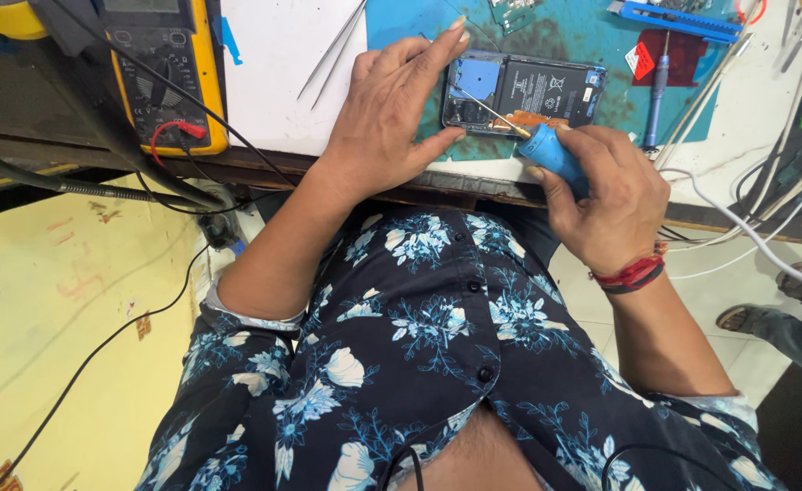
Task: The person works on a disassembled smartphone at a repair bench. They use a blue soldering iron to heat and work on the phone's internal board, then use a red-handled tool to work on small components, and finally press the phone's back cover closed with both hands.
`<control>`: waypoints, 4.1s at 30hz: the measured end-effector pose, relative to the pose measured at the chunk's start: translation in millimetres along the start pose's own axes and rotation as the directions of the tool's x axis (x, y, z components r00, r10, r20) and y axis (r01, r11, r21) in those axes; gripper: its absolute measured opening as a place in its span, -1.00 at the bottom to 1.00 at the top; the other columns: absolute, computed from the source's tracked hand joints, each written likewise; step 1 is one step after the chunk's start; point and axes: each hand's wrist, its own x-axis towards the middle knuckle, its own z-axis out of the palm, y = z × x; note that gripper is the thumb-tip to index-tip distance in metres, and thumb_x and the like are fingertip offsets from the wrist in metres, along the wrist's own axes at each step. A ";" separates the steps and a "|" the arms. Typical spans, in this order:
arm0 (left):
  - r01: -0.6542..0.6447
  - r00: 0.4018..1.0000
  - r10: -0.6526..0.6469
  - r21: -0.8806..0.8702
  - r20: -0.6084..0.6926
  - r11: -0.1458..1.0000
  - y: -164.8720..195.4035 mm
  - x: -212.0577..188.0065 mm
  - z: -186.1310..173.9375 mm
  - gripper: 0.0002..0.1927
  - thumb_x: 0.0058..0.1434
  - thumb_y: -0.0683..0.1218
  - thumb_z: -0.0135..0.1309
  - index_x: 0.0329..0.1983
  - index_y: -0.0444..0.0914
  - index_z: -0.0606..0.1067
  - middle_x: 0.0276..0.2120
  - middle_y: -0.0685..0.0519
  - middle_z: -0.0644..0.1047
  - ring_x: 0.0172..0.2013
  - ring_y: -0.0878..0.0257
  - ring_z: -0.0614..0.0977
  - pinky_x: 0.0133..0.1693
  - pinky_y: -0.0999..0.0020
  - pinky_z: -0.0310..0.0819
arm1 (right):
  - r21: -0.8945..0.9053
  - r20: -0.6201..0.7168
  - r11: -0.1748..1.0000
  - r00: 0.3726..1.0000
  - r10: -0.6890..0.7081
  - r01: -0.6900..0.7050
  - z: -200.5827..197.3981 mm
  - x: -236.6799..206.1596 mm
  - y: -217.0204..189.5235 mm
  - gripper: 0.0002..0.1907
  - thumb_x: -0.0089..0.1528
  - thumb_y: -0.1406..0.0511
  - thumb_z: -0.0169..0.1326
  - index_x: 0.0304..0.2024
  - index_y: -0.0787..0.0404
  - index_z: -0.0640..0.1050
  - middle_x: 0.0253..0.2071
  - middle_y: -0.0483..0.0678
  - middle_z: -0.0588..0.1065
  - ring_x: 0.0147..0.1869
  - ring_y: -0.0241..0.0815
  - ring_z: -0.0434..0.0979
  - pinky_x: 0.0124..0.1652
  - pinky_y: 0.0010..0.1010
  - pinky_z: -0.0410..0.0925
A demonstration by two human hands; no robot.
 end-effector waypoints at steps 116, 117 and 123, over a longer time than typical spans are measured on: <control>0.152 0.935 -0.159 -0.047 -0.318 0.987 -1.4 -32.6 6.5 -0.25 -0.02 0.08 0.57 0.09 -0.30 0.42 -0.40 0.10 0.41 -0.40 0.25 0.48 -0.31 0.34 0.46 | 0.296 -0.150 0.919 0.938 0.313 -0.260 24.6 -44.8 17.3 -0.67 0.43 0.28 0.35 0.07 0.34 0.52 0.03 0.11 0.54 0.08 0.03 0.59 0.06 -0.27 0.43; 0.147 0.936 -0.155 -0.049 -0.318 0.988 -1.5 -32.7 6.5 -0.26 -0.01 0.08 0.57 0.09 -0.30 0.41 -0.40 0.10 0.41 -0.39 0.25 0.48 -0.30 0.34 0.46 | 0.288 -0.149 0.922 0.940 0.308 -0.257 24.6 -45.0 17.8 -0.67 0.43 0.28 0.35 0.07 0.34 0.52 0.03 0.12 0.53 0.08 0.04 0.59 0.07 -0.27 0.43; 0.137 0.937 -0.144 -0.044 -0.317 0.990 -2.7 -33.4 5.5 -0.26 -0.01 0.08 0.57 0.08 -0.30 0.41 -0.40 0.11 0.41 -0.38 0.25 0.48 -0.28 0.33 0.47 | 0.273 -0.163 0.929 0.940 0.299 -0.248 24.1 -42.6 20.2 -0.67 0.42 0.30 0.36 0.07 0.34 0.52 0.02 0.12 0.52 0.09 0.06 0.58 0.08 -0.26 0.43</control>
